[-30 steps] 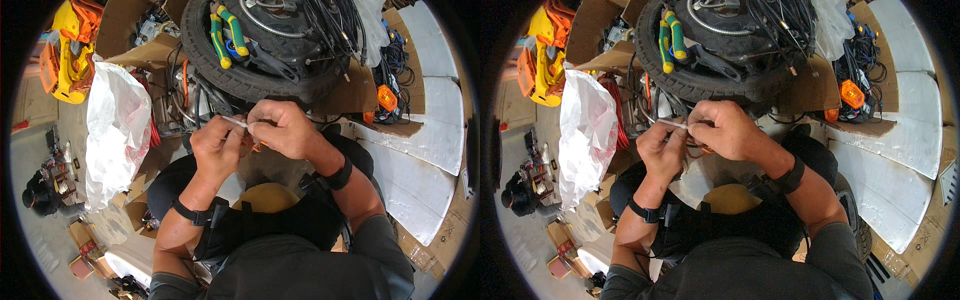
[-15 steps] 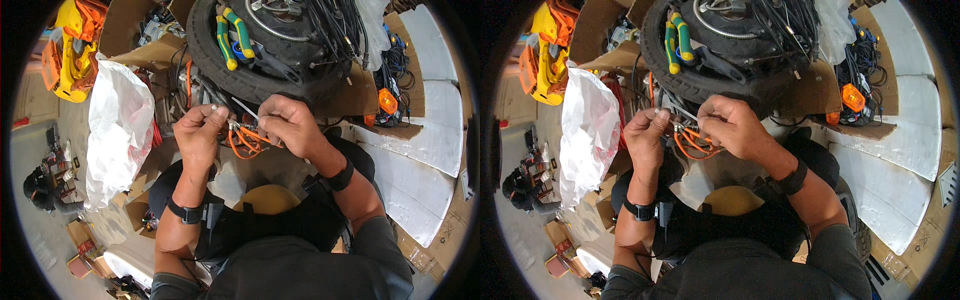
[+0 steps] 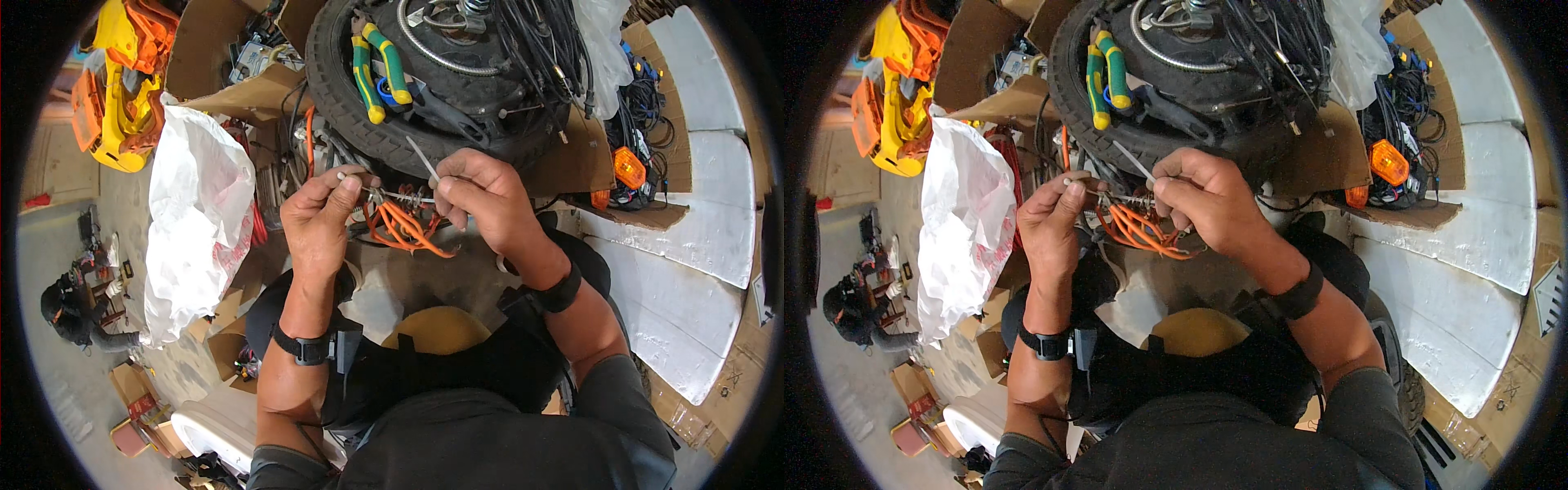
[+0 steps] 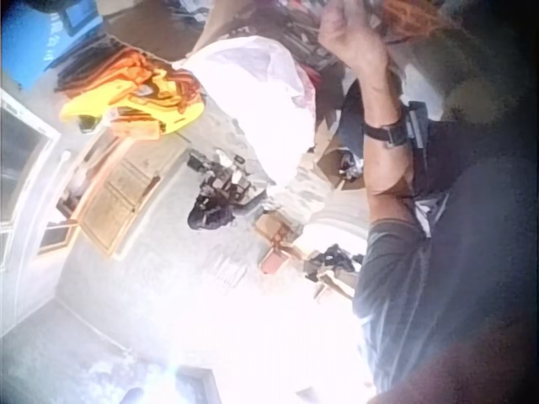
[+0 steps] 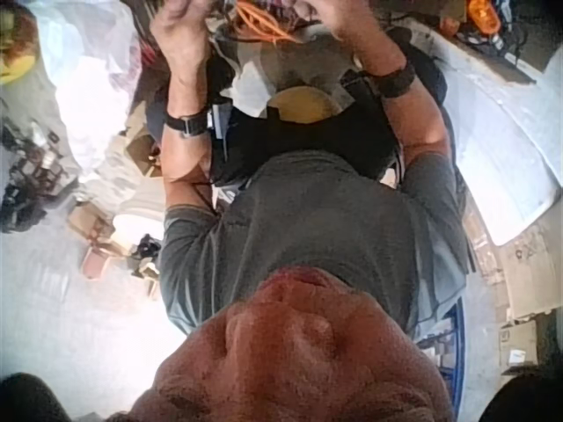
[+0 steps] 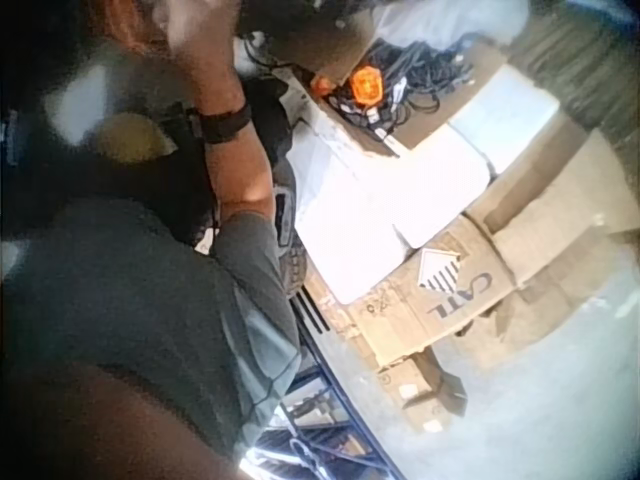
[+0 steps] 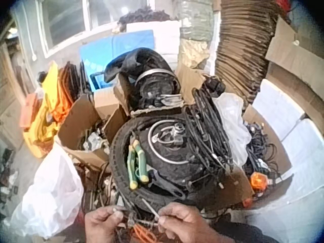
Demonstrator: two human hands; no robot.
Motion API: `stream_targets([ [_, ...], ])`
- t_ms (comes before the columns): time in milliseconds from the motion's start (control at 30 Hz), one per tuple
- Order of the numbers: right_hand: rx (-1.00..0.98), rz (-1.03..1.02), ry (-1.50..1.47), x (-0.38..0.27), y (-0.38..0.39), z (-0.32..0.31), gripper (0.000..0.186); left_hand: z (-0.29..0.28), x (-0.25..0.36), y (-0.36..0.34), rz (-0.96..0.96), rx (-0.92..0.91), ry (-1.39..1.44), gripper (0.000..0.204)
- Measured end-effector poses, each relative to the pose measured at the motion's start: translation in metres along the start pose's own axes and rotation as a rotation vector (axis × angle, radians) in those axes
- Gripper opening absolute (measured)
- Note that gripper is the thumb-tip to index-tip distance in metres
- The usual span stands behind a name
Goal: The recorder is organizing and stripping electrical wires on a motorcycle hub motor.
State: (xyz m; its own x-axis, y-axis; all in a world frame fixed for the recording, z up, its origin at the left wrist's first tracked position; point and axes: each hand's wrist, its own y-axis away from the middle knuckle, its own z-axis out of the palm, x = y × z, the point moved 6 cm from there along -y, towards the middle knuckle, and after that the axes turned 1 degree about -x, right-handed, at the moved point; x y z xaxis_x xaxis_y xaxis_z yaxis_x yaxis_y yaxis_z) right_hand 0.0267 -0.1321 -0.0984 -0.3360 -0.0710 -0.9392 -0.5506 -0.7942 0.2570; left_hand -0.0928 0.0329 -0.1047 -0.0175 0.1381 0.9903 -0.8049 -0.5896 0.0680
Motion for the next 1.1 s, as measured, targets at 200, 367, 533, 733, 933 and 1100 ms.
stream_targets([
  [200,0.039,0.019,0.014,-0.004,0.001,-0.008,0.015,-0.007,0.013,0.000,0.078,0.023,-0.055,0.016],
  [367,0.017,0.053,-0.072,-0.010,0.007,-0.011,0.014,-0.005,0.031,0.000,0.308,-0.064,-0.210,0.014],
  [533,-0.125,-0.042,-0.183,-0.021,0.014,-0.003,0.014,0.009,0.012,0.002,0.043,-0.177,-0.265,0.014],
  [733,-0.154,-0.111,-0.269,-0.026,0.014,0.002,0.010,0.023,-0.011,0.005,-0.163,-0.251,-0.237,0.010],
  [933,-0.164,-0.004,-0.242,-0.028,0.020,0.002,0.011,0.027,-0.010,0.005,-0.103,-0.268,-0.225,0.010],
  [1100,-0.131,0.012,-0.133,-0.029,0.018,-0.003,0.014,0.027,-0.010,0.004,-0.156,-0.262,-0.164,0.012],
])
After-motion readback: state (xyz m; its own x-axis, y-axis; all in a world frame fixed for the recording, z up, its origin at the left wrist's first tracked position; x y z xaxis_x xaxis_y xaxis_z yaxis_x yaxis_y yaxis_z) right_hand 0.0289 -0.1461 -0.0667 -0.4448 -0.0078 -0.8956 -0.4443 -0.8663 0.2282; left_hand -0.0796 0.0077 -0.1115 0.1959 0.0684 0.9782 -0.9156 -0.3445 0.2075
